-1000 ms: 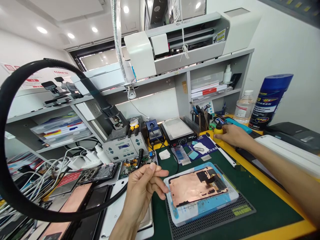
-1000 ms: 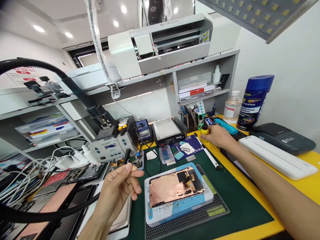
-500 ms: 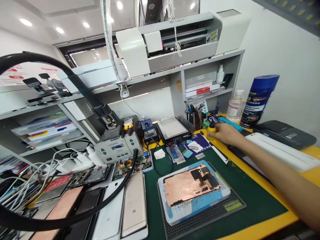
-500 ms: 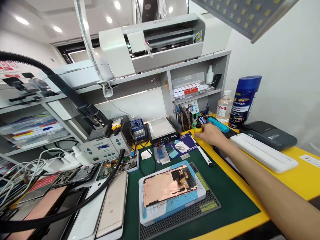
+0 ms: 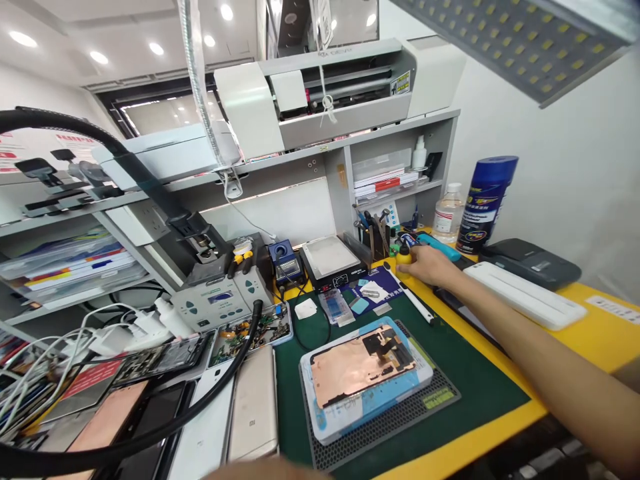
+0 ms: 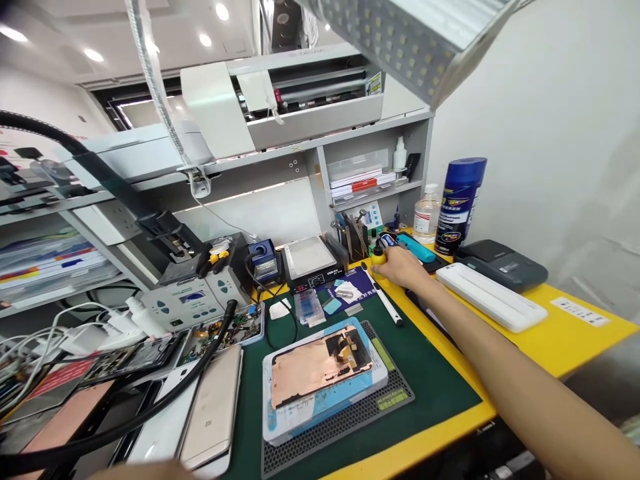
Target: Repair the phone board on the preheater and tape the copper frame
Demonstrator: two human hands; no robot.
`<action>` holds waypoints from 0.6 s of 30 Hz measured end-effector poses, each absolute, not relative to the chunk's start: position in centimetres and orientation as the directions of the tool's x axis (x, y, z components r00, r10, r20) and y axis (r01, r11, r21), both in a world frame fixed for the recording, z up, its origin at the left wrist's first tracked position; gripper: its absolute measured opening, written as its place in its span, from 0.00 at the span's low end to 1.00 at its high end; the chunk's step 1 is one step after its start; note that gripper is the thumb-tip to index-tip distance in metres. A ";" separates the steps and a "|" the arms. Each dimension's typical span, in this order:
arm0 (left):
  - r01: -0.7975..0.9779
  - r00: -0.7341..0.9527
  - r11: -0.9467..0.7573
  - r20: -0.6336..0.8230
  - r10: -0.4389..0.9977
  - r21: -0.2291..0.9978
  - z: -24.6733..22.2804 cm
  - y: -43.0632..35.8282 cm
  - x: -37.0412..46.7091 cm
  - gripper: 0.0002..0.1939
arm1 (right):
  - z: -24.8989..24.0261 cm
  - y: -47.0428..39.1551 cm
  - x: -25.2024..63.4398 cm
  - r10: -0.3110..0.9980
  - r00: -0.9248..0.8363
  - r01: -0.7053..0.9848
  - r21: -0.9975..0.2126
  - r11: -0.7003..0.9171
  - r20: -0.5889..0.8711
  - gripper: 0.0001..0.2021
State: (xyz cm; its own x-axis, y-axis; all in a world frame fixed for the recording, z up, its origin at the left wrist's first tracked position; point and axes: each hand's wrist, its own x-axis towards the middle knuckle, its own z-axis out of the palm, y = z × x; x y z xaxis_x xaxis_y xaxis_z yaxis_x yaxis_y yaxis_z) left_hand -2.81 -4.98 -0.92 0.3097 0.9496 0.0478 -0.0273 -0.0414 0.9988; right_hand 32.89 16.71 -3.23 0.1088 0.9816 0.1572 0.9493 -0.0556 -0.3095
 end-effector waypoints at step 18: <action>0.678 0.350 -0.483 0.335 0.875 0.554 -1.4 -0.5 -1.2 0.19 | -3.0 15.9 32.5 0.981 0.119 0.943 -0.326 -0.064 0.154 0.18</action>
State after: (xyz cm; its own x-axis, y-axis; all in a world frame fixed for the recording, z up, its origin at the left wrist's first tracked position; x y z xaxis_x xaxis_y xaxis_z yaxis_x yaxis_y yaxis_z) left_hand -1.21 -0.47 -1.39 0.3497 0.8748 0.3353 0.6783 -0.4833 0.5535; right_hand 32.55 15.94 -2.99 0.1195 0.9809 0.1538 0.9432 -0.0637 -0.3261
